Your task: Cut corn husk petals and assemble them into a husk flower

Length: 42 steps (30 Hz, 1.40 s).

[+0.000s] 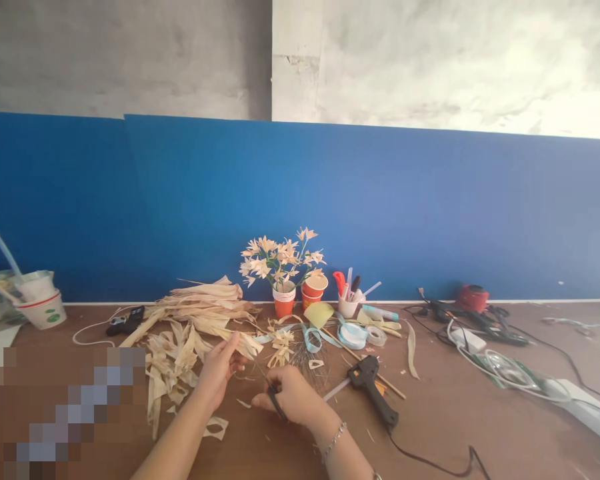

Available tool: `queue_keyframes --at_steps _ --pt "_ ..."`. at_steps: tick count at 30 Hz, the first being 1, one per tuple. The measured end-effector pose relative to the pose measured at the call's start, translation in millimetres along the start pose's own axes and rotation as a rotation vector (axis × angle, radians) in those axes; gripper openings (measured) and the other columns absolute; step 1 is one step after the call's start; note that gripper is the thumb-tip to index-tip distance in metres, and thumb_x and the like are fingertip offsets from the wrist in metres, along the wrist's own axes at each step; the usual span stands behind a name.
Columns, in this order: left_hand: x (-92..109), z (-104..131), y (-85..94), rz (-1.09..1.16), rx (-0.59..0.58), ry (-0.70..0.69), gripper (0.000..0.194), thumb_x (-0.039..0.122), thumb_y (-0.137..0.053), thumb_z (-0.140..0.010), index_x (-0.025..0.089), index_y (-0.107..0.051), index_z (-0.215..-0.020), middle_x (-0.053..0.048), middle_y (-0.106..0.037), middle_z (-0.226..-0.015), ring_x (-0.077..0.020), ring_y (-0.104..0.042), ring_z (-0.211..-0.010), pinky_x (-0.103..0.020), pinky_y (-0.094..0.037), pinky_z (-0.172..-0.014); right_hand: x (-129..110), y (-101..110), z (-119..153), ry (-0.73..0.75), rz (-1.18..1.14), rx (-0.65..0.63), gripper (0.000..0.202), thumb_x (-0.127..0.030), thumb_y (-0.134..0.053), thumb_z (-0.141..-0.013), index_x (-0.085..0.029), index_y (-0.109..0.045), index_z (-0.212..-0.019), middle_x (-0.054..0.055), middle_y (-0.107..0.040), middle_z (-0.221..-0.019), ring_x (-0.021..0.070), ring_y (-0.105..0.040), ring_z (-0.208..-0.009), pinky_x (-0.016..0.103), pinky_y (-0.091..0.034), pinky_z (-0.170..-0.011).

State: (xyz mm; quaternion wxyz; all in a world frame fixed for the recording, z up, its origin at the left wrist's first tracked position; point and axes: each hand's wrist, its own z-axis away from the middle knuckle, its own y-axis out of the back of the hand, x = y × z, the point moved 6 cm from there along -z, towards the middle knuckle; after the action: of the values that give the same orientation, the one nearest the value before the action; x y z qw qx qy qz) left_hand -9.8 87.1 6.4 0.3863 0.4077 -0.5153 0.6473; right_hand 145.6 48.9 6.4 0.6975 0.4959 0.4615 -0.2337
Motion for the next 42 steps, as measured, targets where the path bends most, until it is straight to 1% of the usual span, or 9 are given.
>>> queue_keyframes --at_steps 5,9,15,22,29,31,35,39,42 --pt "-2.3 1.0 -1.4 0.009 -0.019 0.002 0.048 0.058 -0.077 -0.055 0.013 -0.064 -0.068 0.001 -0.062 -0.058 -0.011 -0.055 -0.051 -0.019 -0.038 -0.045 -5.5 2.4 1.4 0.011 0.015 0.027 0.041 -0.046 -0.075 -0.066 -0.017 -0.047 -0.06 -0.006 -0.039 -0.054 0.0082 -0.034 -0.053 0.02 -0.026 -0.048" --pt "-3.0 0.8 -1.6 0.021 -0.019 0.004 0.048 0.057 -0.078 -0.054 0.012 -0.065 -0.069 0.001 -0.061 -0.057 -0.0115 -0.057 -0.052 -0.02 -0.039 -0.046 -7.8 1.5 2.5 -0.005 -0.012 0.012 0.043 -0.049 -0.074 -0.066 -0.017 -0.046 -0.06 -0.006 -0.038 -0.052 0.0078 -0.033 -0.051 0.02 -0.025 -0.047" --pt "-1.0 2.0 -2.2 0.028 -0.006 -0.004 0.049 0.057 -0.078 -0.054 0.012 -0.065 -0.069 0.001 -0.062 -0.057 -0.0112 -0.056 -0.051 -0.02 -0.04 -0.046 -2.6 -0.4 0.2 -0.001 -0.03 0.014 0.043 -0.05 -0.074 -0.066 -0.017 -0.046 -0.061 -0.007 -0.039 -0.051 0.0074 -0.035 -0.05 0.019 -0.025 -0.045" --pt "-4.7 2.5 -3.8 0.078 -0.008 0.02 0.045 0.052 -0.08 -0.054 0.012 -0.065 -0.069 -0.001 -0.065 -0.061 -0.0109 -0.058 -0.051 -0.02 -0.042 -0.047 -1.0 -2.0 -1.2 -0.012 -0.047 0.019 0.044 -0.051 -0.074 -0.066 -0.018 -0.045 -0.061 -0.007 -0.039 -0.047 0.0076 -0.036 -0.047 0.02 -0.025 -0.044" --pt "-5.6 5.4 -6.8 0.117 0.004 0.052 0.045 0.05 -0.083 -0.051 0.012 -0.063 -0.065 -0.001 -0.063 -0.058 -0.0105 -0.058 -0.051 -0.019 -0.045 -0.047 -1.2 -4.1 -0.9 -0.037 -0.079 0.031 0.044 -0.051 -0.073 -0.068 -0.019 -0.044 -0.06 -0.009 -0.04 -0.042 0.0064 -0.037 -0.04 0.019 -0.023 -0.04" --pt "-3.4 6.3 -6.7 0.101 0.005 0.039 0.046 0.051 -0.082 -0.051 0.012 -0.064 -0.067 -0.002 -0.065 -0.06 -0.0113 -0.059 -0.053 -0.02 -0.045 -0.048 -0.6 -5.8 -0.3 -0.048 -0.104 0.006 0.044 -0.051 -0.074 -0.067 -0.019 -0.045 -0.061 -0.009 -0.041 -0.041 0.0063 -0.038 -0.038 0.019 -0.023 -0.038" --pt "5.0 5.4 -0.5 0.029 0.043 -0.03 0.047 0.055 -0.077 -0.055 0.013 -0.065 -0.072 -0.002 -0.065 -0.063 -0.0144 -0.061 -0.059 -0.023 -0.048 -0.052 0.4 -6.7 4.1 -0.08 -0.159 -0.112 0.045 -0.054 -0.075 -0.064 -0.019 -0.047 -0.062 -0.009 -0.043 -0.039 0.0072 -0.041 -0.032 0.018 -0.023 -0.034" --pt "14.3 -0.3 12.9 -0.026 0.141 -0.128 0.045 0.056 -0.078 -0.053 0.015 -0.06 -0.064 0.002 -0.059 -0.058 -0.0135 -0.057 -0.055 -0.024 -0.047 -0.05 -3.4 -0.4 11.2 -0.094 -0.222 -0.223 0.042 -0.053 -0.075 -0.065 -0.017 -0.053 -0.064 -0.008 -0.047 -0.04 0.0065 -0.044 -0.032 0.017 -0.023 -0.034" --pt "17.2 -4.7 17.1 -0.08 0.148 -0.156 0.043 0.054 -0.077 -0.054 0.016 -0.059 -0.061 0.003 -0.056 -0.054 -0.0132 -0.054 -0.052 -0.024 -0.046 -0.048 -8.5 3.6 14.2 -0.081 -0.28 -0.25 0.043 -0.053 -0.074 -0.064 -0.016 -0.053 -0.063 -0.008 -0.048 -0.042 0.0056 -0.044 -0.032 0.017 -0.022 -0.033"
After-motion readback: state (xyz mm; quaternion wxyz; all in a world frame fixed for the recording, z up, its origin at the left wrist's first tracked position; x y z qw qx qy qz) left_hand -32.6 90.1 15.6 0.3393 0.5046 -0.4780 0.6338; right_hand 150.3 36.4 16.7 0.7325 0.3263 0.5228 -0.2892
